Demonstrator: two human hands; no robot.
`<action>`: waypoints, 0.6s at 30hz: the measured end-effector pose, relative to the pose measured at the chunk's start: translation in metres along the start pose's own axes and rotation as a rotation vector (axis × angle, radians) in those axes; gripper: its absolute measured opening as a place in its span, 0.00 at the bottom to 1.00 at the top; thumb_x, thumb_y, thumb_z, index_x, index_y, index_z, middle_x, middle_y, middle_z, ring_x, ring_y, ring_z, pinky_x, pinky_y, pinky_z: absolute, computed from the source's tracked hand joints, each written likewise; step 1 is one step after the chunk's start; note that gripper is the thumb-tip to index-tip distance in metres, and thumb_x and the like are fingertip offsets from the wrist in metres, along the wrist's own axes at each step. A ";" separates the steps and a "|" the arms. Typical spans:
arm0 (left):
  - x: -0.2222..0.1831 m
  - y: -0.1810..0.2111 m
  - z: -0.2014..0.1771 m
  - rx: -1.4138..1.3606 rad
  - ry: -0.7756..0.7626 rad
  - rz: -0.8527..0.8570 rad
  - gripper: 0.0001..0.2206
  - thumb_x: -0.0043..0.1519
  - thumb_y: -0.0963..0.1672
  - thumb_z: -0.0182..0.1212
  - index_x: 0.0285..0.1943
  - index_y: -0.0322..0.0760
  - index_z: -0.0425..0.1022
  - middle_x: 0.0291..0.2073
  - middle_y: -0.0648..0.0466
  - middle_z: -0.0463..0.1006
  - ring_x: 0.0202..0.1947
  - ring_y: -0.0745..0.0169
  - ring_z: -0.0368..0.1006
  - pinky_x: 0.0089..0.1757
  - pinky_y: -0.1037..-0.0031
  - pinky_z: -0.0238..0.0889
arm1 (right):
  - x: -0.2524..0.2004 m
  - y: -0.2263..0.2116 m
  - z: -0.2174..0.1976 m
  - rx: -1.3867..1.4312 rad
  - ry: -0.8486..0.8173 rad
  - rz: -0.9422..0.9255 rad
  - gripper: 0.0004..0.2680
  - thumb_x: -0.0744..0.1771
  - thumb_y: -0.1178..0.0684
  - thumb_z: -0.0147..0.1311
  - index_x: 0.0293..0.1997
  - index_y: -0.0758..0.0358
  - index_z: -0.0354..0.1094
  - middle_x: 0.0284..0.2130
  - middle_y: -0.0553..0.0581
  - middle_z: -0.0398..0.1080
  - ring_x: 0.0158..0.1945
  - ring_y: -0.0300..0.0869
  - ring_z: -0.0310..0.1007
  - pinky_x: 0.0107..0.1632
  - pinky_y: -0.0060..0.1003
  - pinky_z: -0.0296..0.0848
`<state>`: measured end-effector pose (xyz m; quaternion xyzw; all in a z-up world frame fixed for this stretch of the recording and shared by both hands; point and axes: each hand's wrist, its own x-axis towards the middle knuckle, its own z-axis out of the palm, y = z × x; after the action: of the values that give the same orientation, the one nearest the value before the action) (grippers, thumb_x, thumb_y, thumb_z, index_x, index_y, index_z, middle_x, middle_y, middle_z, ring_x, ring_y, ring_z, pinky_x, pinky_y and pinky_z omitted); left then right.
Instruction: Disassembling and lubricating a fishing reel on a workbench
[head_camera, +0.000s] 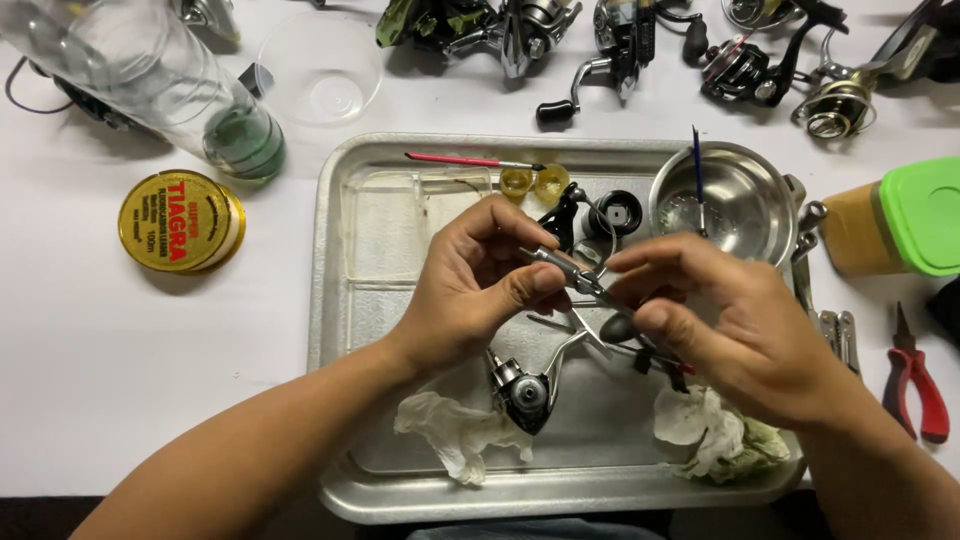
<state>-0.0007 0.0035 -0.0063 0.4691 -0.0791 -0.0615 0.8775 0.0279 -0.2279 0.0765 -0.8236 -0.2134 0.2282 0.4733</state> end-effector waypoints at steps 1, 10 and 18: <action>0.001 -0.002 0.000 0.010 -0.001 -0.008 0.12 0.61 0.43 0.69 0.47 0.36 0.69 0.34 0.47 0.79 0.33 0.56 0.81 0.37 0.73 0.80 | -0.002 0.004 0.002 0.012 0.003 -0.002 0.16 0.65 0.46 0.52 0.56 0.63 0.70 0.41 0.60 0.82 0.41 0.44 0.89 0.41 0.33 0.89; 0.000 0.010 0.013 0.367 -0.012 0.144 0.11 0.59 0.39 0.71 0.47 0.33 0.74 0.40 0.46 0.83 0.42 0.61 0.82 0.46 0.77 0.81 | -0.007 0.020 0.007 -0.292 0.289 -0.300 0.04 0.64 0.56 0.62 0.33 0.65 0.77 0.30 0.57 0.79 0.31 0.41 0.79 0.38 0.34 0.74; 0.003 0.013 0.015 0.870 -0.209 0.433 0.11 0.57 0.44 0.74 0.42 0.34 0.78 0.35 0.50 0.83 0.30 0.64 0.78 0.35 0.79 0.75 | -0.010 0.018 0.013 -0.482 0.360 -0.623 0.04 0.66 0.58 0.60 0.33 0.67 0.74 0.28 0.55 0.76 0.29 0.46 0.72 0.38 0.39 0.69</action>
<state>0.0002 -0.0016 0.0131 0.7559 -0.2805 0.1140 0.5805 0.0151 -0.2330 0.0565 -0.8337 -0.4127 -0.1293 0.3434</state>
